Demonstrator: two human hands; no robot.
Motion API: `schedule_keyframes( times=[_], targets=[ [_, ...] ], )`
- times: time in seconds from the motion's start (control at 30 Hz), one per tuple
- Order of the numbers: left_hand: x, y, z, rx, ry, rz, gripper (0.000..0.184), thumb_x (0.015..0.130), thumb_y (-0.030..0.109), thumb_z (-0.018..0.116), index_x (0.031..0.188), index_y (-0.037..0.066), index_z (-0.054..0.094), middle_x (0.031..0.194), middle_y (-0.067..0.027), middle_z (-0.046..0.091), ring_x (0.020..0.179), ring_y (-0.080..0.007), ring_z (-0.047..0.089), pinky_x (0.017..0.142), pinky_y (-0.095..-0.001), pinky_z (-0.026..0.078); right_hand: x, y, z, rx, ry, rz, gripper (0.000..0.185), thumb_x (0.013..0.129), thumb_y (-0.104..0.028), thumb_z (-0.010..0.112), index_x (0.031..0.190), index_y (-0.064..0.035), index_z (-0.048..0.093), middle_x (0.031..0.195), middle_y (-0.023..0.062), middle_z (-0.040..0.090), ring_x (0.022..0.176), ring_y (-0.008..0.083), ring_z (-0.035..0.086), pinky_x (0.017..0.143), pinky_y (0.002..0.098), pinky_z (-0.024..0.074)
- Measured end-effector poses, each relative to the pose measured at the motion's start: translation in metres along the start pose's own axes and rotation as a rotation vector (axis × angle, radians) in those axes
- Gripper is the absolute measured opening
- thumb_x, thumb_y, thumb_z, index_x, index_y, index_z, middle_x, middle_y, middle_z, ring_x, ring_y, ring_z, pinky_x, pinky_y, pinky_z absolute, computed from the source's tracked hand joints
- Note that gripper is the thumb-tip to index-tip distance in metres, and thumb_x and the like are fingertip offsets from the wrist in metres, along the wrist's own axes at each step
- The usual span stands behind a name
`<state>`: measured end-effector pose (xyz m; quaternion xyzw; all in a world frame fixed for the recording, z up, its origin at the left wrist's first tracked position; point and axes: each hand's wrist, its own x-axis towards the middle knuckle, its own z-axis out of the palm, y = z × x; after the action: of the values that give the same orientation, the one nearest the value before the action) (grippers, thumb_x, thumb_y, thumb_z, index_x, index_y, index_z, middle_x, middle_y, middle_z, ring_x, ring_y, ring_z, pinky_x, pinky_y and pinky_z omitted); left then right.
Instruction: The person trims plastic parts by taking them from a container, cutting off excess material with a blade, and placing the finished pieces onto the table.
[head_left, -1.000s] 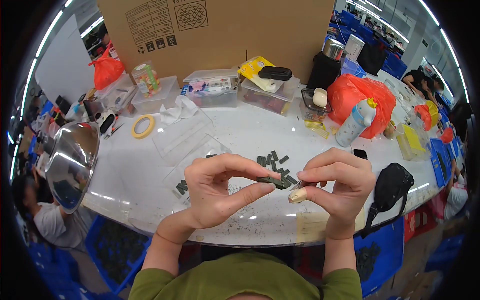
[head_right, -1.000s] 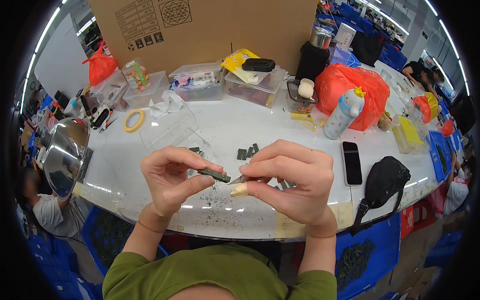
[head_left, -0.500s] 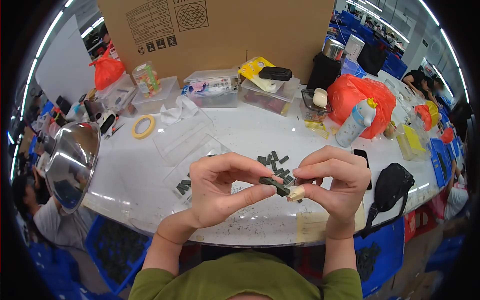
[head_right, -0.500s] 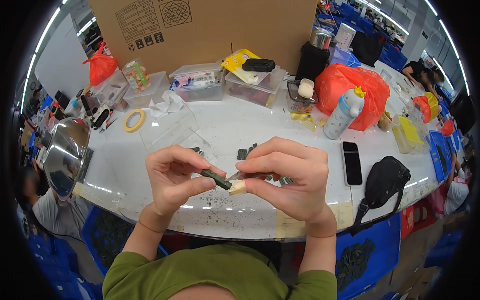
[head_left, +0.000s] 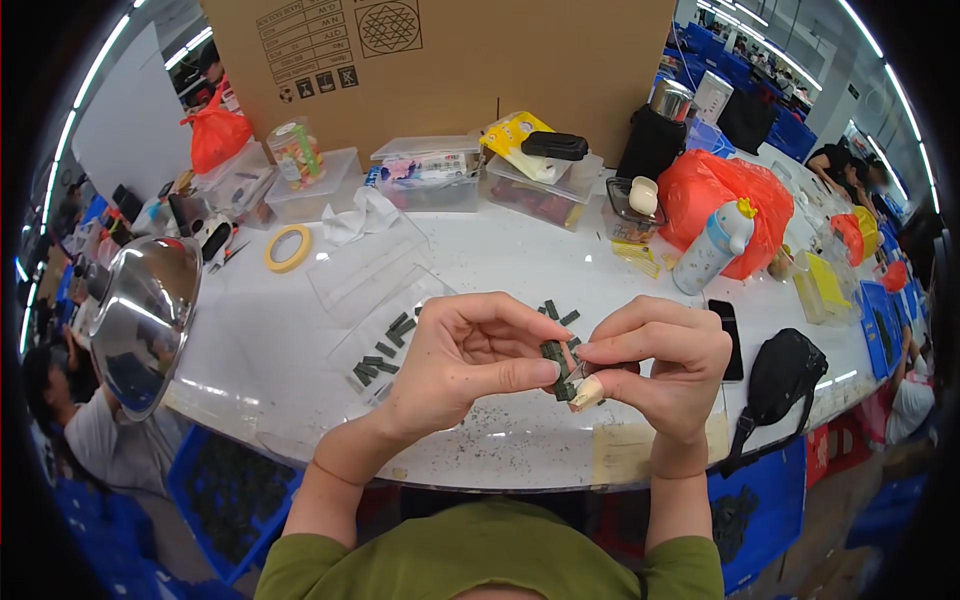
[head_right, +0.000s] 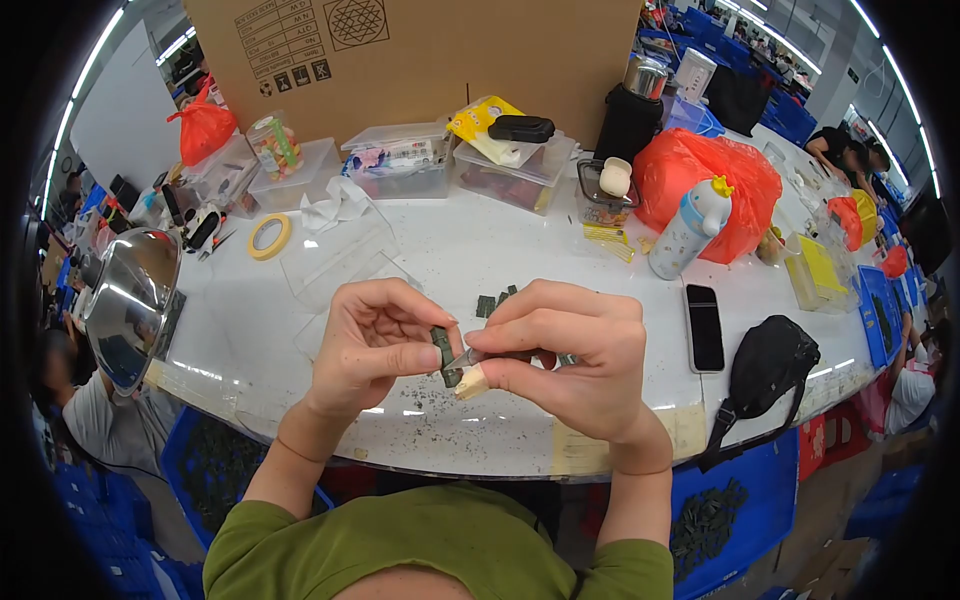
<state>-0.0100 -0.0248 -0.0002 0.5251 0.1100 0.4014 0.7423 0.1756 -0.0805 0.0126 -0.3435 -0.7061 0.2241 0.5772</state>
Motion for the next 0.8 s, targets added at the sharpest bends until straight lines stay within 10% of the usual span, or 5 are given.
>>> schedule_keyframes(
  times=[0.8],
  targets=[
    [-0.0015, 0.0081, -0.0012, 0.253, 0.135, 0.164, 0.024, 0.066, -0.011, 0.068, 0.089, -0.002, 0.063, 0.082, -0.0123, 0.067, 0.071, -0.015, 0.066, 0.067, -0.0194, 0.053, -0.0015, -0.004, -0.0007, -0.148, 0.163, -0.082, 0.021, 0.055, 0.004, 0.075, 0.074, -0.0018, 0.07, 0.07, 0.0068, 0.064, 0.055, 0.0112, 0.05, 0.048, 0.02, 0.0384]
  ],
)
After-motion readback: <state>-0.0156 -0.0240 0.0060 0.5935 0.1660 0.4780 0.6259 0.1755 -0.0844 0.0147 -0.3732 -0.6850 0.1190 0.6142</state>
